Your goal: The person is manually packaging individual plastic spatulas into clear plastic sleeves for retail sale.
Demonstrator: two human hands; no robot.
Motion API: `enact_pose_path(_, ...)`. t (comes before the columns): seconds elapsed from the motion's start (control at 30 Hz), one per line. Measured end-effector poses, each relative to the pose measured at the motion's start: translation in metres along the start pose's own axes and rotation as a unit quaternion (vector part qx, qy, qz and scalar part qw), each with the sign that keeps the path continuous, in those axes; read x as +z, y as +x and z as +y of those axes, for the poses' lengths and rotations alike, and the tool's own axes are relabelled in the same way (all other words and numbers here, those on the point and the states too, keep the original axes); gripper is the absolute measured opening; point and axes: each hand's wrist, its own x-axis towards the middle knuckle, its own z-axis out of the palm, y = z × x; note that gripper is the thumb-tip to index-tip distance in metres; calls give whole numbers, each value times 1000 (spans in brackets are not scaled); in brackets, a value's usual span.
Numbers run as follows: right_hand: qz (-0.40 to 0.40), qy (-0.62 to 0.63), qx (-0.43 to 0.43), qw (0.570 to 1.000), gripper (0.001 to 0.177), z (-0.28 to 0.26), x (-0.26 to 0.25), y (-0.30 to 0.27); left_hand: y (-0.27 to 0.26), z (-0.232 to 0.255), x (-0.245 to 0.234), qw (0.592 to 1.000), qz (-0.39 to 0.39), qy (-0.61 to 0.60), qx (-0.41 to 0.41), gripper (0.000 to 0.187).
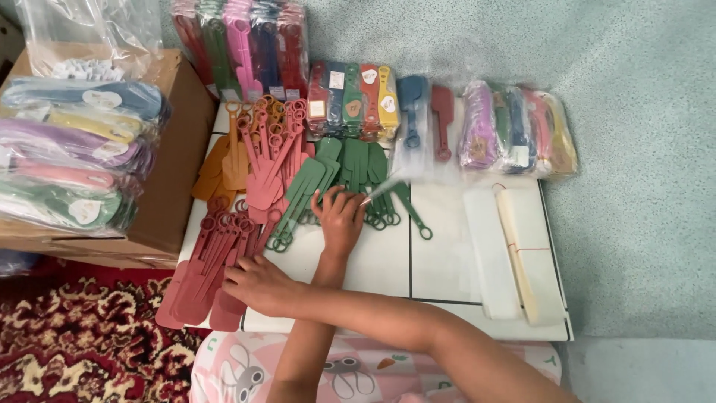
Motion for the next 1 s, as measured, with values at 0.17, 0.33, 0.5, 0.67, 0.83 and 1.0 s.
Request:
enact_pose_path(0.17, -77, 21, 22, 997, 27, 3, -19, 10, -9, -8, 9, 1000, 2, 20, 0, 12)
enact_pose_path(0.33, 48, 154, -7, 987, 23, 21, -61, 9, -14, -14, 13, 999, 14, 41, 15, 18)
enact_pose_path(0.5, 444, 212, 41, 870, 15, 39, -133, 8, 20, 10, -32, 999, -45, -2, 8, 12)
enact_pose_path(0.67, 581, 226, 176, 762, 23, 86, -200, -34, -23, -20, 9, 999, 10, -46, -7, 16)
enact_pose_path(0.83, 626, 172, 321, 689, 44, 136, -221, -90, -23, -20, 8, 989, 20, -94, -111, 14)
enact_pose_path(1.0, 513, 373, 442, 635, 40, 170, -190, -136, -17, -3, -4, 973, -21, -195, -117, 20)
